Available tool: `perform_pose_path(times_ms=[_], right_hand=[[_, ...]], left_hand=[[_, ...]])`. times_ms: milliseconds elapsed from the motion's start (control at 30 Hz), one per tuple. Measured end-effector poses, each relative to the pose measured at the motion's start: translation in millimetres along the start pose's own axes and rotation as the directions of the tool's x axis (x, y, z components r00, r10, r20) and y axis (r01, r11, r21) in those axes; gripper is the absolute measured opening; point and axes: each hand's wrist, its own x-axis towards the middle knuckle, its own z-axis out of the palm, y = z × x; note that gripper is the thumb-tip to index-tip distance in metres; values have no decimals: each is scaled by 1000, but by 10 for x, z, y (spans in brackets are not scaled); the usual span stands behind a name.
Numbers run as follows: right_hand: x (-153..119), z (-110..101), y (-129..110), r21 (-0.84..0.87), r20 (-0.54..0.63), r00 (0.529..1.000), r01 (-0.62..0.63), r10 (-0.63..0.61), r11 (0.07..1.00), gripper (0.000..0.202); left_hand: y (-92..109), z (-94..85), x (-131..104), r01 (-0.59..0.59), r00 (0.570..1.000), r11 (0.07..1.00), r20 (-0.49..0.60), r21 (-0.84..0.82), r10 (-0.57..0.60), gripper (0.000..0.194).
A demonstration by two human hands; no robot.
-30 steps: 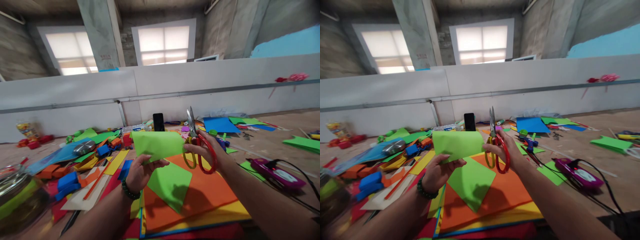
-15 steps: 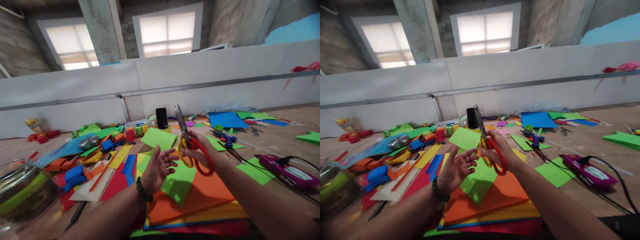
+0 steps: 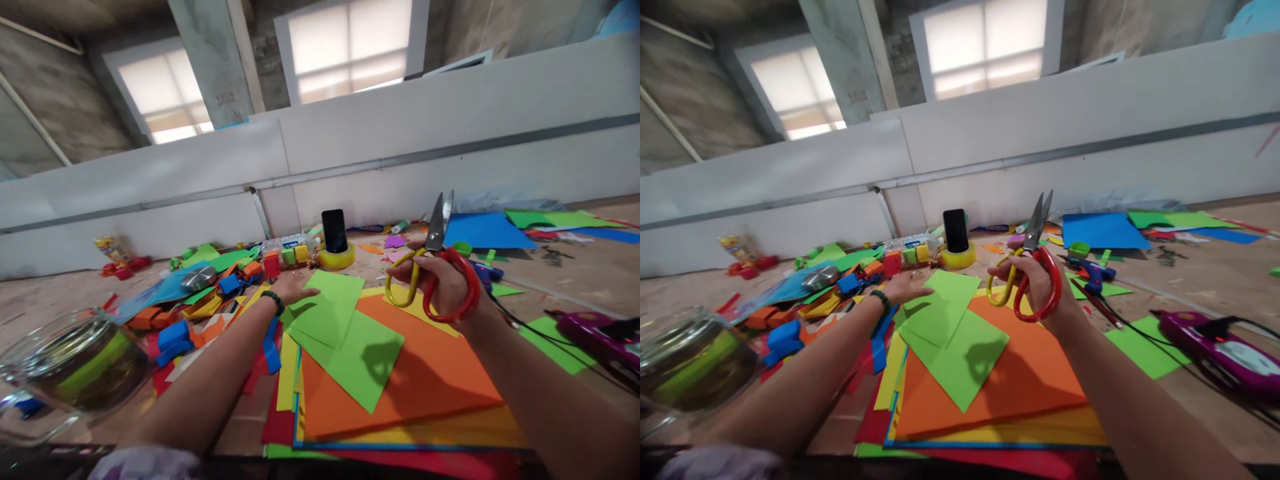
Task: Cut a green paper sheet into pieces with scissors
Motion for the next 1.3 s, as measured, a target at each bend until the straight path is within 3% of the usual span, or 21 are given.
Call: perform_pose_path(times_ms=[167,367,500,633,767,933,1100,1167,1233,1300], right_hand=[[-26,-1,36,101,72,995,-80,73,992,39],[-50,33,42,-108,46,996,-65,70,992,48],[-35,68,84,-253,30,995,-89,100,963,55],[-31,138,192,-188,60,991,-107,120,976,56],[-72,200,271,-99,108,979,-161,172,982,57],[-128,220,287,18,202,949,-251,243,968,54],[-163,236,279,96,270,930,-284,249,954,48],[-159,230,265,115,256,938,-269,233,956,49],[-133,208,248,124,207,956,-236,208,964,49],[-87,167,233,123,145,973,-197,179,973,48]], left_hand=[[-139,39,201,130,990,948,13,290,-140,39],[56,84,200,230,973,904,-100,361,-207,29],[362,195,-39,136,989,958,-92,251,-116,19],[607,382,-412,-35,996,995,-72,95,42,28],[698,524,-714,-105,994,989,-26,-102,103,36],[699,562,-815,-140,990,954,-44,-264,133,34],[633,576,-826,-95,995,934,-52,-343,82,31],[598,594,-863,25,1000,925,22,-380,-18,31],[555,621,-915,148,985,909,138,-391,-101,45],[497,658,-970,185,971,913,208,-364,-114,59]])
